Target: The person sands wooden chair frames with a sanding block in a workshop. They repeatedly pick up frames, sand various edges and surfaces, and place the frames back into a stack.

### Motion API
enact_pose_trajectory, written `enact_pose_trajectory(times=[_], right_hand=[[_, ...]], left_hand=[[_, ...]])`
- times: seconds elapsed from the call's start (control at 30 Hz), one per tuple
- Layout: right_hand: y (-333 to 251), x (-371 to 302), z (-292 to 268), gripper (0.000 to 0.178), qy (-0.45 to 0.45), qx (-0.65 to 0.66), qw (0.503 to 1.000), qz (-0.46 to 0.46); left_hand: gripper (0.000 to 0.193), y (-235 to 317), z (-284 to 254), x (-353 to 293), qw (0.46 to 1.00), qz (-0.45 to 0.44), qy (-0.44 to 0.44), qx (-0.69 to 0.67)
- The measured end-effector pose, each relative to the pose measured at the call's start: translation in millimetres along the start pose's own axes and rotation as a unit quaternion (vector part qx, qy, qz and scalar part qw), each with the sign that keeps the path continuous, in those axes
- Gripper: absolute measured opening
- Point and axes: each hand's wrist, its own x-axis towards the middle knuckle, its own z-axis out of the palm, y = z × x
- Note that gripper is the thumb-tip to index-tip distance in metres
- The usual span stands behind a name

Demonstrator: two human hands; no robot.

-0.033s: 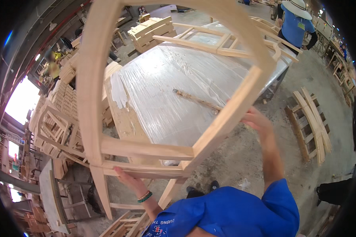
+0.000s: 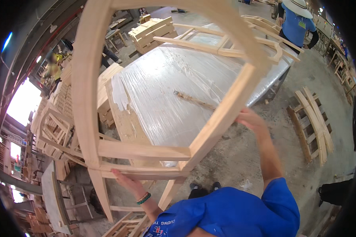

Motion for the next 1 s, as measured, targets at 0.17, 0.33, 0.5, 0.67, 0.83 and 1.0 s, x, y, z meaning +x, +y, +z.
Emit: enact_pose_trajectory(times=[0.17, 0.33, 0.5, 0.67, 0.83, 1.0], right_hand=[[95, 135, 9, 0.041, 0.154, -0.521, 0.840, 0.008], [122, 197, -15, 0.036, 0.131, -0.617, 0.774, 0.058], [135, 176, -44, 0.024, 0.191, -0.401, 0.892, 0.087], [118, 129, -90, 0.018, 0.301, -0.136, 0.938, 0.103], [55, 115, -109, 0.034, 0.313, 0.011, 0.933, 0.177], [36, 125, -141, 0.053, 0.231, 0.092, 0.947, 0.202]], left_hand=[[0.067, 12, 42, 54, 0.999, -0.017, 0.030, -0.025], [0.064, -14, 102, 108, 0.987, -0.104, 0.036, -0.120], [0.063, -67, 133, 158, 0.987, -0.147, 0.014, -0.059], [0.058, -104, 200, 206, 0.962, -0.245, -0.057, -0.107], [0.069, -96, 231, 225, 0.918, -0.172, -0.286, 0.215], [0.097, -31, 220, 142, 0.806, 0.008, -0.418, 0.420]])
